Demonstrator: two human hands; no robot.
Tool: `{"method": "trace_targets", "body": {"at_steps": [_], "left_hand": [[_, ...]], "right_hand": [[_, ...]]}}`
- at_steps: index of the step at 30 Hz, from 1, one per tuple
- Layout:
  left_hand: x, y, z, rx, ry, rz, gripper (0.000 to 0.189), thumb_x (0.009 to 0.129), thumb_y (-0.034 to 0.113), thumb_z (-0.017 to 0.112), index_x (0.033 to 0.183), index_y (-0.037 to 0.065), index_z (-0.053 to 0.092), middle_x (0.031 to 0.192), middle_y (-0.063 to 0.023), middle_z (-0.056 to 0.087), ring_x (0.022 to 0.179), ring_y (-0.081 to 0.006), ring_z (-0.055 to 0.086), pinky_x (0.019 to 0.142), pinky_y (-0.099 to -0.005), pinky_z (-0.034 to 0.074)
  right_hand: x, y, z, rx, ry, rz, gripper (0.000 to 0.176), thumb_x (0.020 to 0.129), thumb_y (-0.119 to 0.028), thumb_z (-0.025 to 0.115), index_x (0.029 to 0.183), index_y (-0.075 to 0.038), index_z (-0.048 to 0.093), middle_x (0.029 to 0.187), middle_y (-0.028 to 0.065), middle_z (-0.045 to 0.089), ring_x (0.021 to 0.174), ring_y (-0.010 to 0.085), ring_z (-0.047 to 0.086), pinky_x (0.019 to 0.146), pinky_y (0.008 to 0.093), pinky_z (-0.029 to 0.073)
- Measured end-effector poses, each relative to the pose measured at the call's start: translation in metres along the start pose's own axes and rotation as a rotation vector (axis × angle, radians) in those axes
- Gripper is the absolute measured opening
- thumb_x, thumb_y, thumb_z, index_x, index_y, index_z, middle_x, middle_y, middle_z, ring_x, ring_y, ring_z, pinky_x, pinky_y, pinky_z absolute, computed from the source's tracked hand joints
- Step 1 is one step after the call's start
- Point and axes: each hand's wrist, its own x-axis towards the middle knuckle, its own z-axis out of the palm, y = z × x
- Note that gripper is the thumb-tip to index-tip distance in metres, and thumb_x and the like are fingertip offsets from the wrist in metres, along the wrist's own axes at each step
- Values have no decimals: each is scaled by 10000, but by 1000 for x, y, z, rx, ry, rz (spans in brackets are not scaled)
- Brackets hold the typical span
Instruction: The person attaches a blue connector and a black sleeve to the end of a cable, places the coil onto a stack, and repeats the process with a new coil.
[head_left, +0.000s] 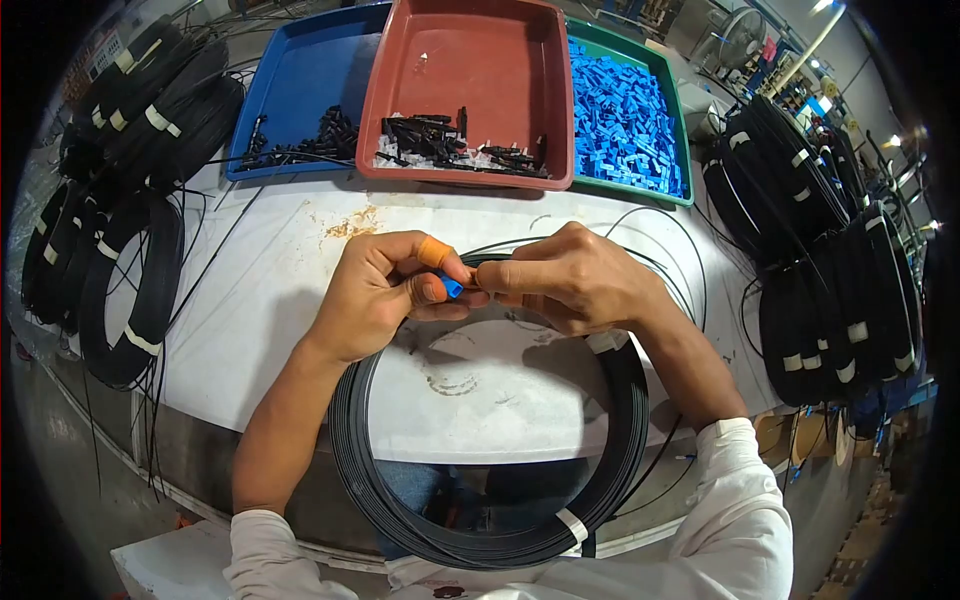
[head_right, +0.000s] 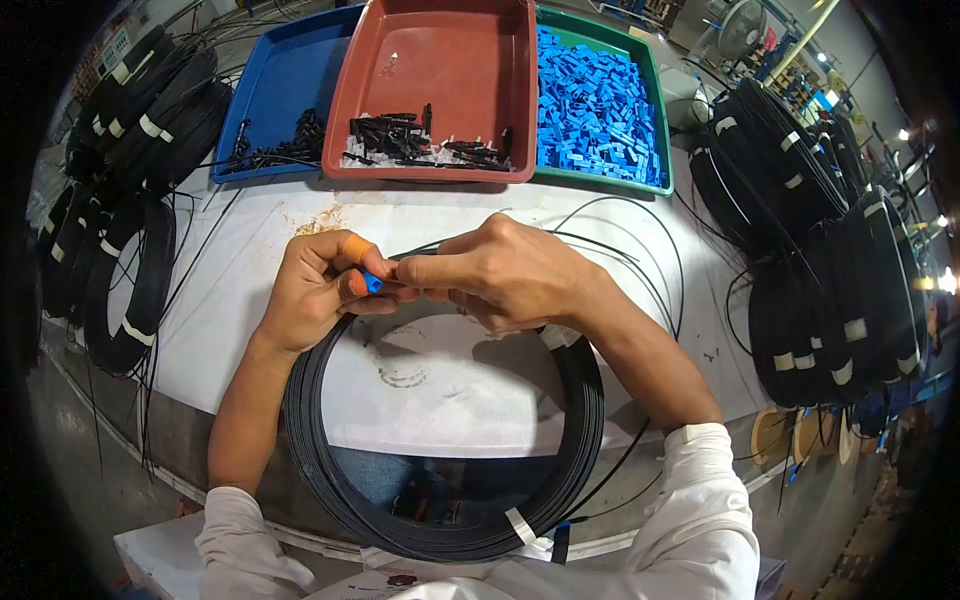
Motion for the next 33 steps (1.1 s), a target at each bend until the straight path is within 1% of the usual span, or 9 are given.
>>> {"method": "trace_targets", "body": {"at_steps": [5, 9, 10, 14, 15, 18, 19, 28, 33], "left_hand": [[0, 0, -4, 5, 24, -14, 137, 945, 78, 642, 1011, -42, 653, 1009, -132, 698, 968, -249, 723, 823, -315, 639], [2, -1, -3, -46, 52, 3, 143, 951, 86, 639, 1025, -36, 653, 1019, -134, 697, 967, -235, 721, 821, -320, 633], [5, -3, 1, 35, 103, 102, 162, 951, 106, 645, 1029, -36, 656, 1014, -126, 699, 966, -219, 718, 812, -311, 629], [7, -9, -5, 338, 255, 335, 210, 935, 144, 673, 1048, -32, 665, 1009, -109, 711, 972, -173, 706, 777, -283, 616], [8, -12, -4, 400, 271, 379, 291, 938, 213, 693, 1098, -23, 634, 962, -116, 712, 945, -206, 724, 750, -293, 619], [3, -10, -2, 503, 273, 440, 329, 901, 205, 733, 1091, -43, 631, 947, -113, 713, 932, -203, 725, 754, -291, 615], [3, -11, 1, 455, 305, 454, 351, 878, 206, 755, 1078, -54, 629, 927, -120, 719, 910, -198, 728, 762, -288, 608], [-1, -6, 4, 501, 305, 517, 210, 837, 43, 788, 981, -63, 678, 871, -139, 746, 807, -173, 741, 743, -265, 596], [-4, -4, 4, 541, 289, 473, 264, 827, 95, 805, 987, -53, 656, 888, -134, 735, 831, -178, 733, 775, -277, 590]], "right_hand": [[3, 5, 1, 30, 22, -44, 604, 687, 48, 672, 1265, -115, 605, 894, 140, 738, 649, 321, 689, 575, 427, 535], [7, -6, -8, 126, 62, 99, 364, 780, 13, 684, 1110, -54, 547, 828, 155, 724, 685, 358, 688, 580, 416, 512], [7, -9, -9, 178, 107, 177, 310, 802, 2, 686, 1063, -46, 526, 807, 154, 721, 693, 367, 686, 581, 411, 507], [7, -13, -11, 87, 245, 120, 283, 784, 12, 710, 1009, -32, 545, 776, 114, 718, 684, 301, 706, 560, 352, 502], [7, -8, -8, 47, 358, 56, 222, 765, 4, 753, 937, -27, 617, 735, 86, 698, 608, 220, 669, 517, 315, 467], [5, -12, -8, 43, 450, 120, 174, 739, -13, 792, 875, -32, 686, 703, 69, 673, 540, 168, 588, 478, 294, 419], [3, -12, -8, 31, 477, 156, 190, 712, -33, 821, 877, -49, 728, 703, 62, 675, 510, 150, 536, 465, 287, 390], [3, -11, -5, -16, 518, 77, 197, 682, -35, 844, 851, -51, 744, 716, 39, 689, 521, 120, 543, 464, 263, 397], [5, -11, -5, -20, 503, 72, 192, 683, -35, 847, 845, -45, 745, 724, 44, 696, 525, 116, 550, 469, 256, 404]]}}
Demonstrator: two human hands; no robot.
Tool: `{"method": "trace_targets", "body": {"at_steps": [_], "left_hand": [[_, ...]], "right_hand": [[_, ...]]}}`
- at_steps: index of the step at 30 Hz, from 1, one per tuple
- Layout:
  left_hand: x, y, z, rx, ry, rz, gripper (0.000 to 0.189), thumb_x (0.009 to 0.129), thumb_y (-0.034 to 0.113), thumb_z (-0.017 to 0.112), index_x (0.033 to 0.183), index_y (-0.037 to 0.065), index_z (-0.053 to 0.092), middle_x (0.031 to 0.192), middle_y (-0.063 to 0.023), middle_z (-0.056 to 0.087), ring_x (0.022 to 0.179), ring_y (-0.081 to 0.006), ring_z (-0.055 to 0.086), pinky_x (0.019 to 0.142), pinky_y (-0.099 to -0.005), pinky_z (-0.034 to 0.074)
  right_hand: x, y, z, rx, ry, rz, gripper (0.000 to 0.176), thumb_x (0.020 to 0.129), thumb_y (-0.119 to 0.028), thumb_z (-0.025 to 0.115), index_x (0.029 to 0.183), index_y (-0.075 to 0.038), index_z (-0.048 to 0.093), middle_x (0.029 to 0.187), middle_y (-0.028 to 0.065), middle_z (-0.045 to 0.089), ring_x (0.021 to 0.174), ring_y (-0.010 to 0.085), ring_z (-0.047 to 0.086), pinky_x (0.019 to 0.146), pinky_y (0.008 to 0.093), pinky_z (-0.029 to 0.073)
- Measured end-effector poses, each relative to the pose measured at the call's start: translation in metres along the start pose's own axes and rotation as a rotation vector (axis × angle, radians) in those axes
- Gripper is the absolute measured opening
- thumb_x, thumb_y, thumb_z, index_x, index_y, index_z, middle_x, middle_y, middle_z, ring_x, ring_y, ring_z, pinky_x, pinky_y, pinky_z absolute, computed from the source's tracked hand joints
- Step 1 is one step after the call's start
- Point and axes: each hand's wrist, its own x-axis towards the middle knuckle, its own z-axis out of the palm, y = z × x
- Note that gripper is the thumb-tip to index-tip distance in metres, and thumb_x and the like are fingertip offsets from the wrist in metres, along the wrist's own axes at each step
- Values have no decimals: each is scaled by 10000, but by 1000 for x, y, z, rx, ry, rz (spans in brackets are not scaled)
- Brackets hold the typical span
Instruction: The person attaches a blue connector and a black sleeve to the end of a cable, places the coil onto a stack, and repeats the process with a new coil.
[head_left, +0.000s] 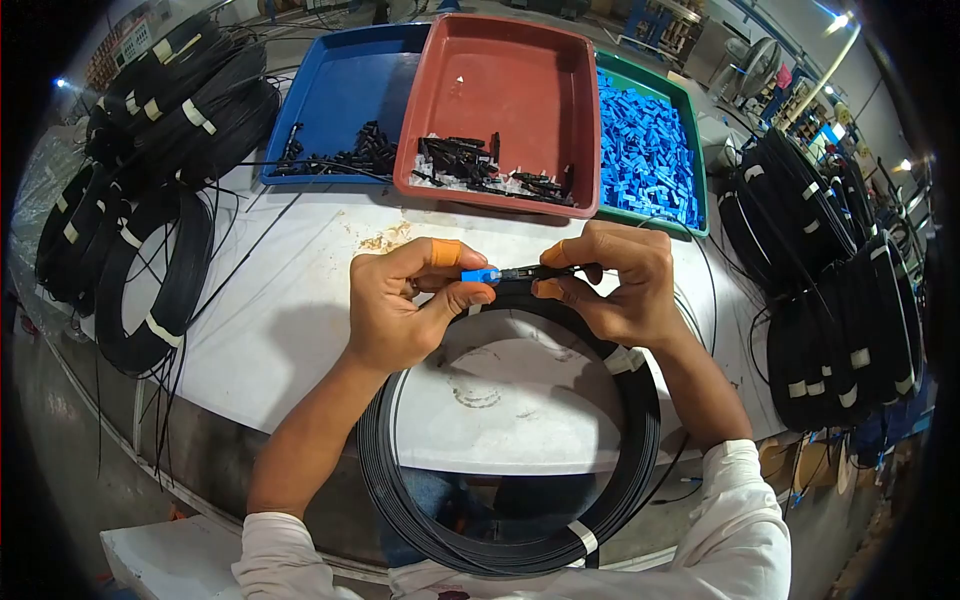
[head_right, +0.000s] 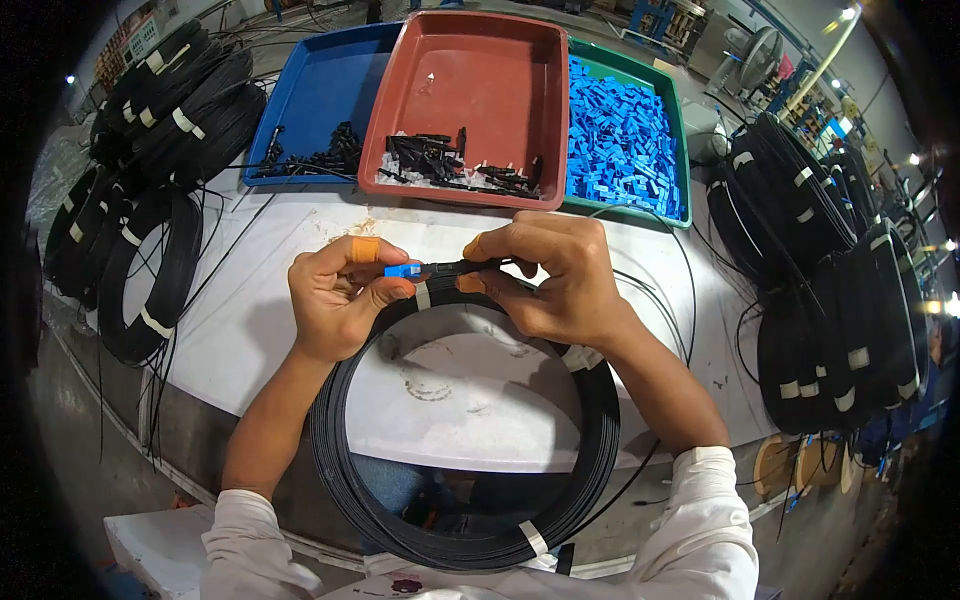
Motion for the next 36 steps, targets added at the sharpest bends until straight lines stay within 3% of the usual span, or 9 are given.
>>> {"method": "trace_targets", "body": {"at_steps": [5, 23, 29, 31, 32, 34, 36], "left_hand": [[1, -4, 1, -130, 71, -16, 246, 835, 83, 797, 979, -56, 655, 889, -141, 735, 840, -198, 738, 774, -293, 604], [0, -3, 4, 47, 20, 65, 205, 808, 49, 816, 956, -49, 713, 856, -118, 750, 776, -162, 742, 716, -256, 599], [2, -3, 4, 109, -61, 94, 195, 799, 55, 822, 933, -46, 723, 873, -128, 755, 763, -165, 744, 727, -256, 599], [1, -4, 1, 120, -87, 23, 315, 774, 88, 850, 1014, -48, 700, 923, -148, 754, 816, -200, 752, 764, -281, 606], [2, -2, 2, 122, -88, 21, 315, 774, 88, 850, 1014, -48, 700, 923, -148, 754, 816, -200, 752, 764, -281, 606], [7, 3, 7, 74, 22, 160, 492, 754, 70, 862, 1157, -47, 605, 976, -178, 739, 919, -239, 740, 813, -314, 605], [6, -4, 4, 109, 24, 246, 538, 744, 66, 866, 1181, -47, 574, 997, -190, 735, 945, -259, 735, 830, -324, 603]], "right_hand": [[0, -1, -2, 24, -9, 60, 185, 688, -28, 842, 844, -40, 744, 724, 48, 700, 527, 111, 558, 471, 255, 410], [3, -6, -8, -3, -105, 57, 192, 682, -12, 833, 845, -36, 735, 759, 68, 716, 559, 148, 605, 486, 275, 442], [3, -10, 7, 46, -133, 19, 208, 696, -1, 818, 882, -26, 727, 776, 81, 718, 624, 180, 670, 547, 285, 510], [1, -9, 10, 47, -159, 99, 223, 706, 6, 810, 911, -24, 725, 785, 82, 719, 653, 190, 690, 577, 284, 533], [2, -3, 9, 26, -132, 4, 228, 709, -2, 822, 903, -26, 703, 781, 83, 718, 644, 182, 686, 571, 278, 527], [-2, 0, 11, 74, -81, 53, 226, 708, -2, 825, 885, -28, 686, 776, 82, 715, 642, 183, 686, 567, 281, 525], [-3, -1, 5, 51, -63, 79, 235, 710, -7, 831, 852, -39, 646, 768, 83, 706, 631, 195, 680, 553, 294, 517]]}}
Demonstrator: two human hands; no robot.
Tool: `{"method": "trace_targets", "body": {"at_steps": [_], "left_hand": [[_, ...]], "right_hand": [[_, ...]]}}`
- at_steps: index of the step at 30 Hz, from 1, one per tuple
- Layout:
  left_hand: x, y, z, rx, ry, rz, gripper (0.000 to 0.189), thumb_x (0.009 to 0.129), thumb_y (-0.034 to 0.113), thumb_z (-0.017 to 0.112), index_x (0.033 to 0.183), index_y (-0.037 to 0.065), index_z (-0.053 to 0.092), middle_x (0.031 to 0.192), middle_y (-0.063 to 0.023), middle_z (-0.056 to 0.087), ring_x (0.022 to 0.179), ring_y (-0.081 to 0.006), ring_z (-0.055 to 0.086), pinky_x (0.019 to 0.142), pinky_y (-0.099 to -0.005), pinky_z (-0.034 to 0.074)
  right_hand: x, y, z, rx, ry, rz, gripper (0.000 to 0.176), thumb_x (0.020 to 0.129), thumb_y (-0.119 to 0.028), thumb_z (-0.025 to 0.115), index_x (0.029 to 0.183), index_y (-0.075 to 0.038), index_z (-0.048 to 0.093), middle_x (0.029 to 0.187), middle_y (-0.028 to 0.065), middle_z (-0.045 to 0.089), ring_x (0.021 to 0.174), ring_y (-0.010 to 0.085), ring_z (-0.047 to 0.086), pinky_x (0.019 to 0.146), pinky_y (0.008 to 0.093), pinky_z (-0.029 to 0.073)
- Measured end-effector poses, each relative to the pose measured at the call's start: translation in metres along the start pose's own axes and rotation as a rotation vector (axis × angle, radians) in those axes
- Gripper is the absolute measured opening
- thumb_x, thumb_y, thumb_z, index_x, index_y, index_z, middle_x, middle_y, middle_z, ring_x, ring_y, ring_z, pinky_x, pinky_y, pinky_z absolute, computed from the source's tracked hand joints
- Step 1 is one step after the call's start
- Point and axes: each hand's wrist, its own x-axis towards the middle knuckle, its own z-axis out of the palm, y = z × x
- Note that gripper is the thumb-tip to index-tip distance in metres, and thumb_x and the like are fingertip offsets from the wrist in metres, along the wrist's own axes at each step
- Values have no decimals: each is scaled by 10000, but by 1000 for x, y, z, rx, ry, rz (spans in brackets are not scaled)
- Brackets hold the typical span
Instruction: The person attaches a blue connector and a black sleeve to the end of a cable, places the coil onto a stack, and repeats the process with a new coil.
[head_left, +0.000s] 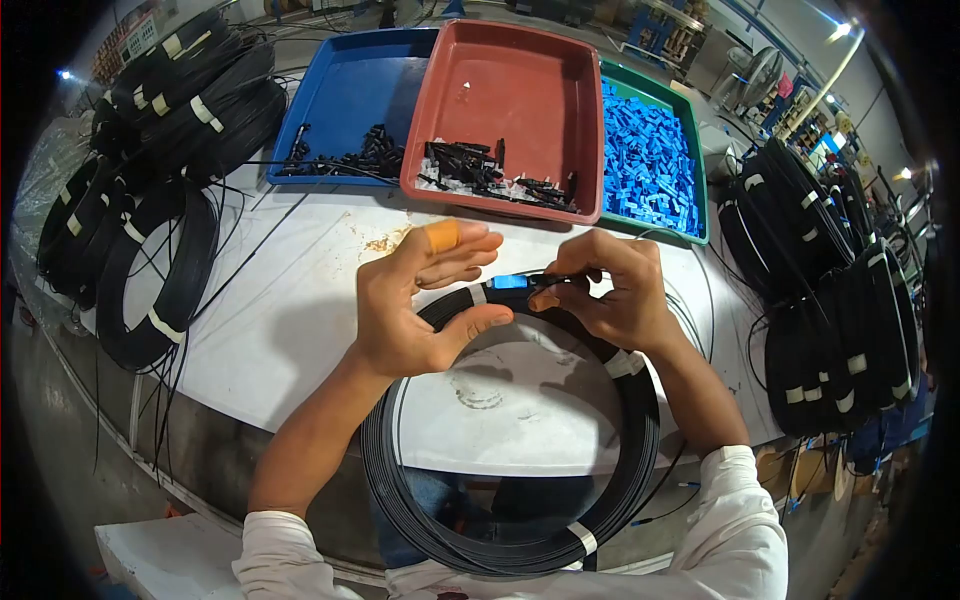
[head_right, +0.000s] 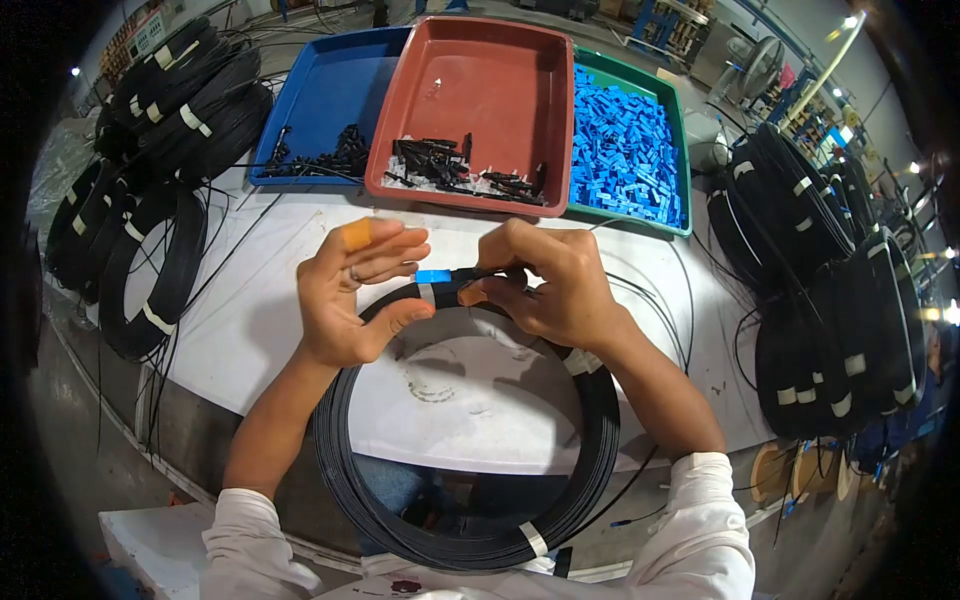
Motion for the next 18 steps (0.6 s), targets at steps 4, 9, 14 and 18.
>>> {"method": "trace_targets", "body": {"at_steps": [4, 9, 14, 18], "left_hand": [[-5, -4, -3, 188, -19, 152, 495, 721, 50, 860, 1132, -39, 599, 1008, -172, 743, 933, -262, 743, 814, -317, 604], [-3, 4, -3, 219, -22, 112, 457, 719, 70, 846, 1113, -17, 632, 980, -128, 758, 866, -223, 757, 730, -271, 603], [-5, 3, -5, 266, -19, 162, 460, 728, 74, 839, 1120, -27, 621, 1032, -129, 750, 874, -213, 756, 712, -265, 600], [-4, 7, -3, 240, -59, 134, 561, 723, 35, 843, 1190, -37, 540, 1009, -164, 740, 848, -251, 755, 762, -296, 601]], "right_hand": [[0, 0, 5, -76, 16, -147, 217, 727, -26, 830, 857, -54, 658, 743, 76, 684, 609, 207, 669, 520, 297, 504], [-5, 3, 12, -79, 31, -185, 224, 719, -8, 824, 849, -50, 646, 737, 66, 675, 613, 204, 671, 510, 302, 502], [-8, 15, 21, -79, 71, -274, 251, 692, 73, 779, 771, -59, 580, 758, 73, 695, 614, 190, 650, 484, 310, 487], [-10, 20, 22, -66, 114, -285, 264, 674, 85, 773, 770, -64, 577, 778, 82, 715, 599, 183, 627, 479, 302, 482]]}}
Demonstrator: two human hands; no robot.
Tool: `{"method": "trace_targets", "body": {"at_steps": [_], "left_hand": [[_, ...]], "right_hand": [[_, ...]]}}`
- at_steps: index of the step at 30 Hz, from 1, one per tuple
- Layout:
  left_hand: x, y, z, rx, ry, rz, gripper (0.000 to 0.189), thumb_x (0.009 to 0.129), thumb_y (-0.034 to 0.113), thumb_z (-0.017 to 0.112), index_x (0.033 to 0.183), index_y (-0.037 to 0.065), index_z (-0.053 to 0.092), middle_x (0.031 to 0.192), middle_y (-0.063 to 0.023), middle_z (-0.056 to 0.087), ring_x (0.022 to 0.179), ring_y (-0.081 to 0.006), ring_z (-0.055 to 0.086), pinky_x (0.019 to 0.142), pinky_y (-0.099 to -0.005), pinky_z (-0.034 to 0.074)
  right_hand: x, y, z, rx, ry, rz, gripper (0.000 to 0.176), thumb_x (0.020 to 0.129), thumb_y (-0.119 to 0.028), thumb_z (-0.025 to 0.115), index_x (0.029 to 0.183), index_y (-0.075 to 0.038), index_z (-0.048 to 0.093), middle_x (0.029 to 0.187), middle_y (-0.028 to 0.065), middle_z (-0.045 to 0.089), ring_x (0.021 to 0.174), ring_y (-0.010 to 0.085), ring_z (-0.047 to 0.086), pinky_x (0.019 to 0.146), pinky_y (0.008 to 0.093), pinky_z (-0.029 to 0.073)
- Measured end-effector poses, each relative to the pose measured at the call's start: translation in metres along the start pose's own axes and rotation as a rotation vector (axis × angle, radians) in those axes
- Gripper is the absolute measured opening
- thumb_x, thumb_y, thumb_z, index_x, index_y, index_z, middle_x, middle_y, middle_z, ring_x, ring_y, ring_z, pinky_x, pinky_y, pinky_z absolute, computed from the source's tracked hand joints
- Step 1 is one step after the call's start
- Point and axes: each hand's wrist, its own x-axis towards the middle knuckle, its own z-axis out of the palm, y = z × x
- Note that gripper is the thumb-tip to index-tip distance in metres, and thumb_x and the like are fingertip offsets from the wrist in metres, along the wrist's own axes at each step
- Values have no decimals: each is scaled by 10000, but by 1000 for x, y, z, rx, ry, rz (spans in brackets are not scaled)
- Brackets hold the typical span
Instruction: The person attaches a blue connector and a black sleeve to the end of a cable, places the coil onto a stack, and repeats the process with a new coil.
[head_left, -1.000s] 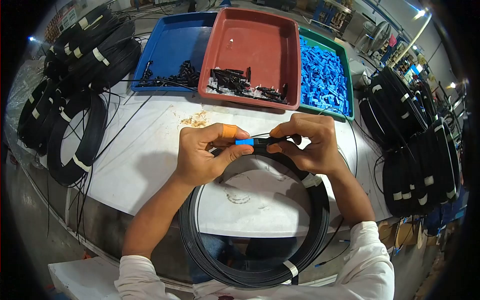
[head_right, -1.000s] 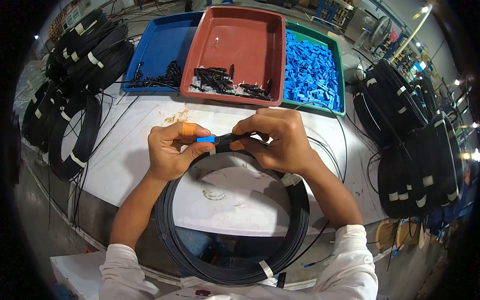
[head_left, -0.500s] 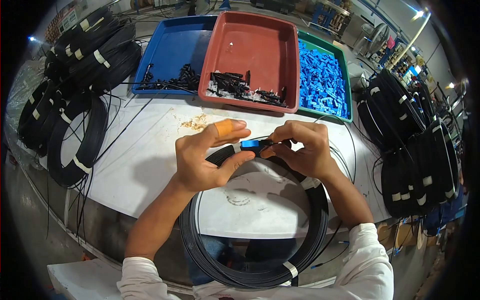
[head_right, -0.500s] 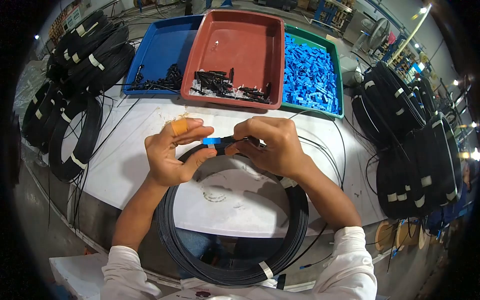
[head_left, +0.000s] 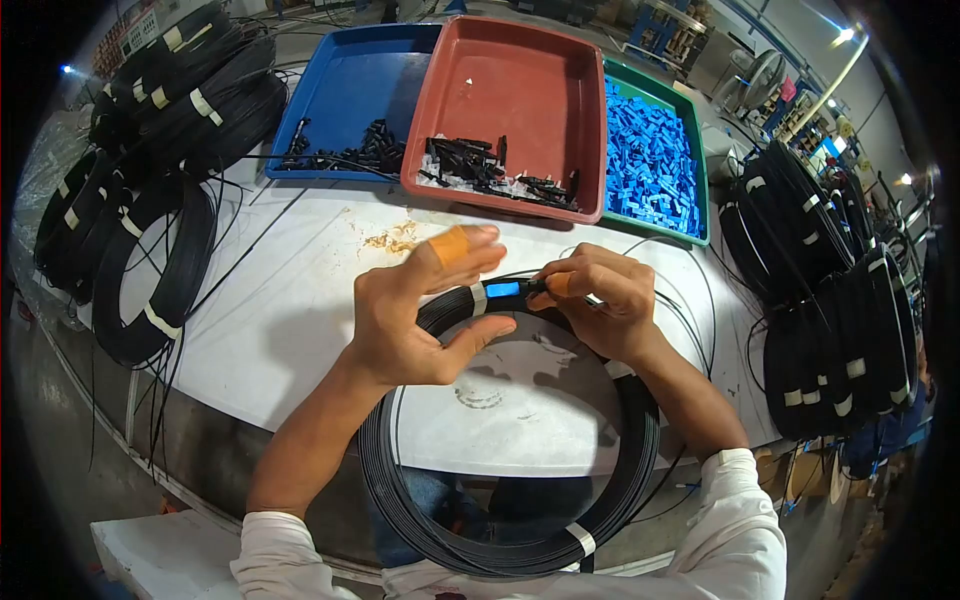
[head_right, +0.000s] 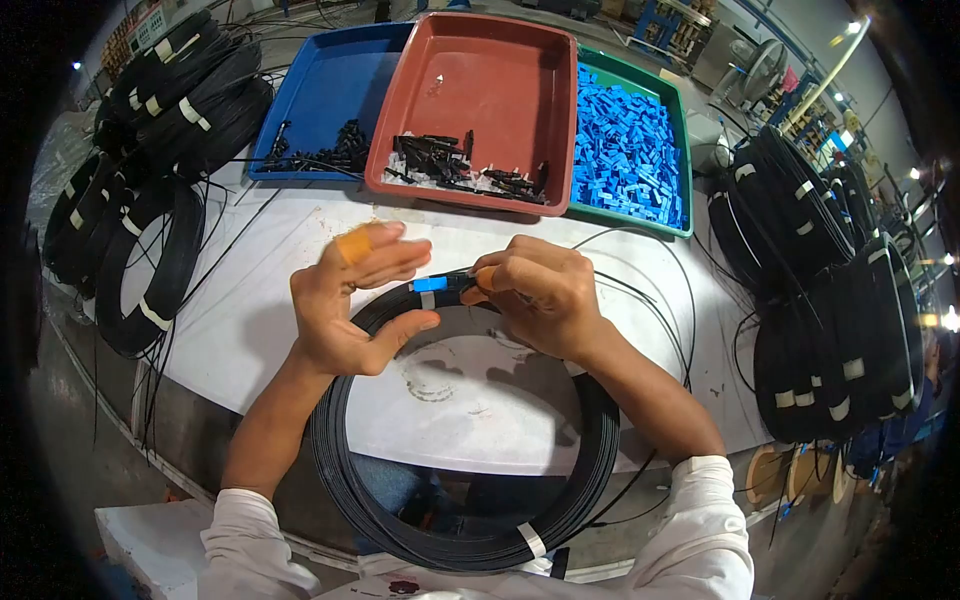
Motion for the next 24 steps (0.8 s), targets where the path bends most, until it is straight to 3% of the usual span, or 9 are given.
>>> {"method": "trace_targets", "body": {"at_steps": [1, 5, 8, 10, 11, 15, 17, 20, 24], "left_hand": [[1, 0, 1, -54, 47, 3, 642, 723, 13, 841, 1253, -47, 485, 913, -184, 749, 812, -264, 757, 813, -304, 595], [-3, -6, 2, 28, 17, 67, 686, 745, 4, 827, 1295, -48, 421, 903, -187, 747, 807, -243, 755, 790, -295, 599], [-5, -4, 4, -60, 8, -90, 669, 770, -6, 802, 1294, -51, 388, 885, -185, 746, 795, -217, 751, 766, -277, 600], [-5, 0, 5, -86, 41, -134, 533, 763, 65, 833, 1133, -75, 476, 1158, -167, 698, 829, -230, 753, 723, -285, 622], [-6, 1, 6, -84, 46, -135, 533, 763, 65, 833, 1133, -75, 476, 1158, -167, 698, 829, -230, 753, 723, -285, 622], [-7, 8, 6, -91, 63, -140, 544, 777, 102, 836, 1139, -60, 465, 1128, -156, 710, 799, -206, 753, 696, -274, 619], [-7, 8, 5, 4, 15, -38, 617, 785, 51, 827, 1220, -29, 398, 866, -136, 760, 747, -141, 736, 671, -223, 586], [-7, 12, 3, 38, 19, -37, 553, 781, 77, 839, 1168, -12, 454, 876, -118, 765, 736, -126, 736, 664, -220, 582], [-5, 17, -1, 30, 6, -114, 496, 786, 98, 838, 1136, -10, 504, 874, -114, 765, 738, -121, 738, 655, -221, 580]], "right_hand": [[1, 0, -2, -3, 19, -2, 269, 666, 90, 770, 764, -64, 572, 790, 89, 722, 591, 179, 615, 476, 298, 477], [0, -1, -2, 20, 41, 8, 274, 657, 102, 763, 750, -63, 564, 803, 101, 732, 588, 170, 604, 462, 289, 462], [-2, 0, 0, 51, 49, 21, 275, 642, 105, 760, 748, -60, 567, 800, 105, 732, 569, 168, 593, 458, 284, 454], [-4, 1, 0, 51, 54, 6, 273, 633, 100, 761, 750, -59, 572, 792, 104, 729, 559, 168, 587, 455, 281, 445], [-4, 1, 1, 49, 64, -9, 272, 624, 96, 762, 753, -58, 578, 783, 103, 726, 548, 167, 581, 452, 278, 436], [0, -5, 1, 22, 79, -59, 265, 617, 89, 756, 756, -56, 584, 770, 104, 721, 530, 161, 570, 441, 276, 413], [1, -6, 1, 17, 107, -73, 259, 623, 86, 753, 757, -59, 586, 757, 102, 715, 527, 158, 570, 434, 276, 399], [2, -10, 1, -24, 84, -99, 252, 690, 110, 739, 774, -58, 572, 743, 131, 725, 524, 150, 597, 452, 256, 431], [3, -12, 2, -73, 82, -127, 246, 688, 100, 746, 770, -57, 575, 751, 131, 725, 520, 157, 599, 452, 259, 432]]}}
